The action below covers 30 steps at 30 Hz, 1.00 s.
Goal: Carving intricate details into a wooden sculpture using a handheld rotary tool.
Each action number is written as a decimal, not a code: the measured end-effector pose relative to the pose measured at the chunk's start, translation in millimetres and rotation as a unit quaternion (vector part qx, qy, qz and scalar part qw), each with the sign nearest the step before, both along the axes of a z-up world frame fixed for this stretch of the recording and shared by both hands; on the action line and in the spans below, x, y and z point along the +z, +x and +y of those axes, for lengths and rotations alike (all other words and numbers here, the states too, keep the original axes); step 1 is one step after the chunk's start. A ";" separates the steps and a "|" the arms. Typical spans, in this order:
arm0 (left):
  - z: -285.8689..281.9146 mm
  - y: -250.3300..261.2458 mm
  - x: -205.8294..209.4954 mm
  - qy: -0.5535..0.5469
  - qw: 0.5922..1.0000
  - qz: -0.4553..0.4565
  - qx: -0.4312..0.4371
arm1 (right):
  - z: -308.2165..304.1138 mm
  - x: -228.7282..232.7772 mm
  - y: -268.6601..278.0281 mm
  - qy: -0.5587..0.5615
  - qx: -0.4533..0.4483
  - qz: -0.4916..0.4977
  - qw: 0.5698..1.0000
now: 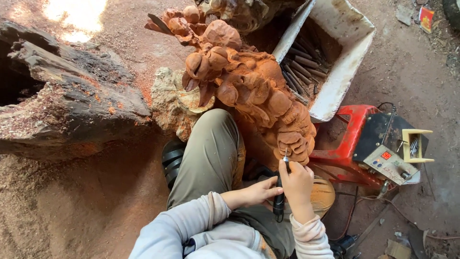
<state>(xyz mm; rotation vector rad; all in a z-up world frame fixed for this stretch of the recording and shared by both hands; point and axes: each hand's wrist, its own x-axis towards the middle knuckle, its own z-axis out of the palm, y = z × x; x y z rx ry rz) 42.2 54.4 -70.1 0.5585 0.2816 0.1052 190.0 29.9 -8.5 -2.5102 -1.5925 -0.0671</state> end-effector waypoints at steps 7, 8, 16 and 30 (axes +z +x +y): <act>0.4 -3.0 10.5 0.000 1.000 0.007 0.015 | -1.3 -4.6 5.4 -0.006 -0.006 0.012 1.000; 1.0 -3.8 10.0 0.001 1.000 0.006 0.014 | -1.9 -3.8 4.4 -0.005 -0.006 0.011 1.000; -1.2 -0.1 6.3 -0.009 1.000 0.010 0.017 | 7.2 14.2 -7.5 0.010 0.009 -0.011 1.000; 3.8 -3.4 36.8 -0.105 0.993 -0.016 -0.060 | 9.6 58.6 -13.0 0.024 -0.128 0.282 0.950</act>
